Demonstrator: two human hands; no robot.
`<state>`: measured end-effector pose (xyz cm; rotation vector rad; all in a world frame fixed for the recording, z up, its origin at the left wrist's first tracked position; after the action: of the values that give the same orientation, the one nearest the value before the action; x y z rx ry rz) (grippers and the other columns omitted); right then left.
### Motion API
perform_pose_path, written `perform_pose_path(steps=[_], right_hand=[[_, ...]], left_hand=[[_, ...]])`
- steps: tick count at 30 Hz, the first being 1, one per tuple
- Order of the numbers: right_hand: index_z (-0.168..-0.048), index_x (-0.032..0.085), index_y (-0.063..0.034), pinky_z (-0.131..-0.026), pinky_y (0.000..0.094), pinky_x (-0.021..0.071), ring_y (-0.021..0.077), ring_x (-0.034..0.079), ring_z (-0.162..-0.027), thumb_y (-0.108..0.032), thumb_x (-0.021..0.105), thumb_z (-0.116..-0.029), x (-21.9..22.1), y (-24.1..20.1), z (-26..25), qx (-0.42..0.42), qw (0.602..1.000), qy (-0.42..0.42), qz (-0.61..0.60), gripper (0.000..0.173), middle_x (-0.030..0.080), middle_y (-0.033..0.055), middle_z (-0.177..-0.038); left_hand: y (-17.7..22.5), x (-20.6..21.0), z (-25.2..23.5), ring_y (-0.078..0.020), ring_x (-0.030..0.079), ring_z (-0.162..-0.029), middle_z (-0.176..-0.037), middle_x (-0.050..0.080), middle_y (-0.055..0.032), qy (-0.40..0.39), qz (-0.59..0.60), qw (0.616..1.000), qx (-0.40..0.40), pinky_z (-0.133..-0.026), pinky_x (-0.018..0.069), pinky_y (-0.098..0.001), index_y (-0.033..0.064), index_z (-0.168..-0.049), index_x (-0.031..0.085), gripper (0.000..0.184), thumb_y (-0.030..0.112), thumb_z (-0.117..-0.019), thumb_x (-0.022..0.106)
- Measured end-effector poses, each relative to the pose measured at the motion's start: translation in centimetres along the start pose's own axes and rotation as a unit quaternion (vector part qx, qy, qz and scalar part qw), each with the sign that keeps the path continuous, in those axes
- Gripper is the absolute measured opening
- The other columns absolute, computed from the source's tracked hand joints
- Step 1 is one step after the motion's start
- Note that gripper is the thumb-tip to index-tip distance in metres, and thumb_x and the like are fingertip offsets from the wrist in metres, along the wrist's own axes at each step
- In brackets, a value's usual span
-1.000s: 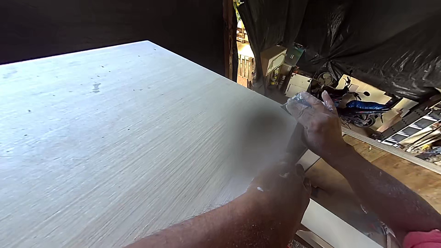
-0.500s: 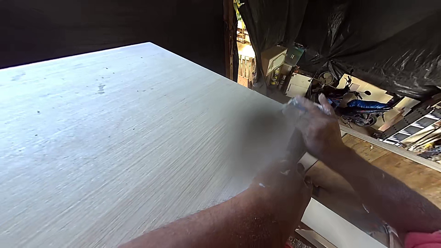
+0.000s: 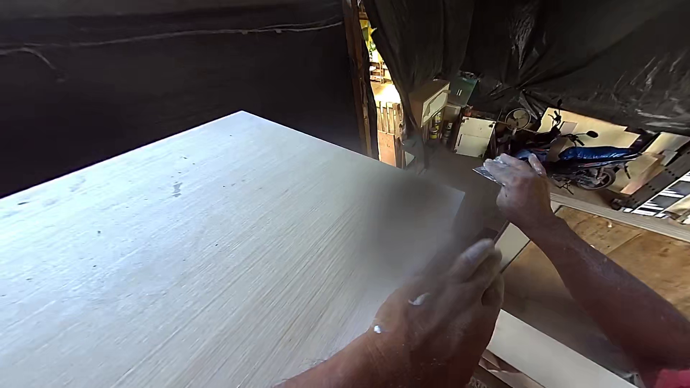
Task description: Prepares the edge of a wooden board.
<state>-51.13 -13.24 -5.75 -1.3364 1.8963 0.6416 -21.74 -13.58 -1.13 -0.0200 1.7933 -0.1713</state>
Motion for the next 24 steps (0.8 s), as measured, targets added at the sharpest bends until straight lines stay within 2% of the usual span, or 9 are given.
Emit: perform_pose_path(steps=[2, 4, 7, 11, 13, 17, 20, 23, 24], right_hand=[[-0.133, 0.069, -0.0106, -0.116, 0.0680, 0.0306, 0.0363, 0.058, -0.132, 0.007, 0.044, -0.0929, 2.4, 1.4, 3.2, 0.061, 0.997, -0.027, -0.048, 0.050, 0.067, 0.0156, -0.135], [-0.131, 0.071, -0.0120, -0.110, 0.0675, 0.0368, 0.0397, 0.061, -0.126, 0.006, 0.047, -0.0938, 6.0, 3.4, 6.6, 0.142, 0.981, -0.100, -0.089, 0.048, 0.067, 0.0198, -0.131], [-0.136, 0.068, -0.0133, -0.106, 0.0625, 0.0424, 0.0387, 0.063, -0.121, 0.001, 0.041, -0.0970, 12.0, 5.8, 12.6, 0.243, 0.925, -0.254, -0.142, 0.049, 0.069, 0.0187, -0.128], [-0.138, 0.067, -0.0174, -0.107, 0.0585, 0.0461, 0.0330, 0.063, -0.126, -0.002, 0.044, -0.0986, 16.7, 4.7, 18.1, 0.341, 0.847, -0.357, -0.198, 0.048, 0.069, 0.0127, -0.132], [-0.136, 0.068, -0.0161, -0.108, 0.0568, 0.0460, 0.0306, 0.063, -0.125, -0.005, 0.049, -0.0994, 17.9, 3.3, 19.1, 0.349, 0.827, -0.376, -0.230, 0.043, 0.070, 0.0115, -0.131], [-0.133, 0.070, -0.0163, -0.108, 0.0552, 0.0473, 0.0280, 0.064, -0.124, -0.006, 0.050, -0.0999, 20.2, 1.8, 20.3, 0.347, 0.807, -0.394, -0.269, 0.040, 0.071, 0.0096, -0.129], [-0.133, 0.070, -0.0171, -0.107, 0.0550, 0.0479, 0.0278, 0.065, -0.124, -0.006, 0.051, -0.1001, 21.1, 1.7, 20.2, 0.339, 0.804, -0.398, -0.283, 0.040, 0.071, 0.0091, -0.128], [-0.135, 0.068, -0.0137, -0.110, 0.0518, 0.0458, 0.0258, 0.062, -0.127, 0.004, 0.043, -0.0980, 20.1, 1.8, 17.8, 0.348, 0.798, -0.371, -0.324, 0.048, 0.068, 0.0106, -0.133], [-0.136, 0.067, -0.0121, -0.111, 0.0501, 0.0458, 0.0247, 0.062, -0.128, 0.005, 0.042, -0.0980, 19.4, 1.9, 16.5, 0.342, 0.803, -0.346, -0.344, 0.049, 0.068, 0.0108, -0.134]], left_hand=[[-0.6, -0.2, 0.0, -0.0304, 0.048, -0.143, -0.154, 0.051, -0.0115, 0.024, -0.001, 0.991, -0.131, -0.111, 0.0385, -0.0602, 0.0050, -0.146, 0.054, 0.072, 0.053, -0.0929, 0.059], [-1.6, -0.6, 0.2, -0.0409, 0.043, -0.145, -0.155, 0.046, -0.0210, -0.037, 0.028, 0.963, -0.265, -0.112, 0.0298, -0.0714, -0.0001, -0.152, 0.045, 0.091, 0.066, -0.0904, 0.056], [-3.3, -0.8, -0.6, -0.0434, 0.035, -0.149, -0.160, 0.040, -0.0221, -0.101, 0.052, 0.934, -0.339, -0.112, 0.0188, -0.0779, 0.0023, -0.156, 0.038, 0.100, 0.075, -0.0892, 0.049], [-4.8, 0.2, -3.8, -0.0422, 0.030, -0.152, -0.161, 0.038, -0.0190, -0.108, 0.068, 0.931, -0.341, -0.112, 0.0163, -0.0783, 0.0111, -0.156, 0.043, 0.086, 0.070, -0.0935, 0.046], [-5.1, 0.8, -5.0, -0.0406, 0.029, -0.152, -0.162, 0.039, -0.0148, -0.108, 0.064, 0.934, -0.334, -0.112, 0.0201, -0.0767, 0.0168, -0.154, 0.045, 0.076, 0.066, -0.0957, 0.044], [-5.3, 1.2, -5.2, -0.0374, 0.032, -0.152, -0.163, 0.039, -0.0109, -0.071, 0.052, 0.947, -0.309, -0.110, 0.0253, -0.0769, 0.0213, -0.156, 0.045, 0.076, 0.066, -0.0948, 0.046], [-5.6, 1.4, -5.1, -0.0366, 0.033, -0.152, -0.162, 0.040, -0.0152, -0.059, 0.014, 0.938, -0.341, -0.113, 0.0229, -0.0748, 0.0120, -0.154, 0.047, 0.089, 0.076, -0.0933, 0.037], [-4.7, 1.0, -5.3, -0.0358, 0.032, -0.152, -0.163, 0.039, -0.0117, -0.081, 0.046, 0.952, -0.292, -0.111, 0.0274, -0.0741, 0.0112, -0.156, 0.042, 0.081, 0.066, -0.0962, 0.045], [-3.8, 0.7, -5.1, -0.0313, 0.035, -0.152, -0.162, 0.042, -0.0076, -0.079, 0.071, 0.963, -0.246, -0.114, 0.0295, -0.0687, 0.0130, -0.154, 0.045, 0.072, 0.059, -0.0988, 0.048]])
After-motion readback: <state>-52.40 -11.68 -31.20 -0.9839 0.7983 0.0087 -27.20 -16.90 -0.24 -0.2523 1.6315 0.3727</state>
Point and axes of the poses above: each hand's wrist, its own z-axis away from the middle knuckle, its own x-axis out of the palm, y = z × x, the point moved 3 cm from there along -z, towards the middle knuckle
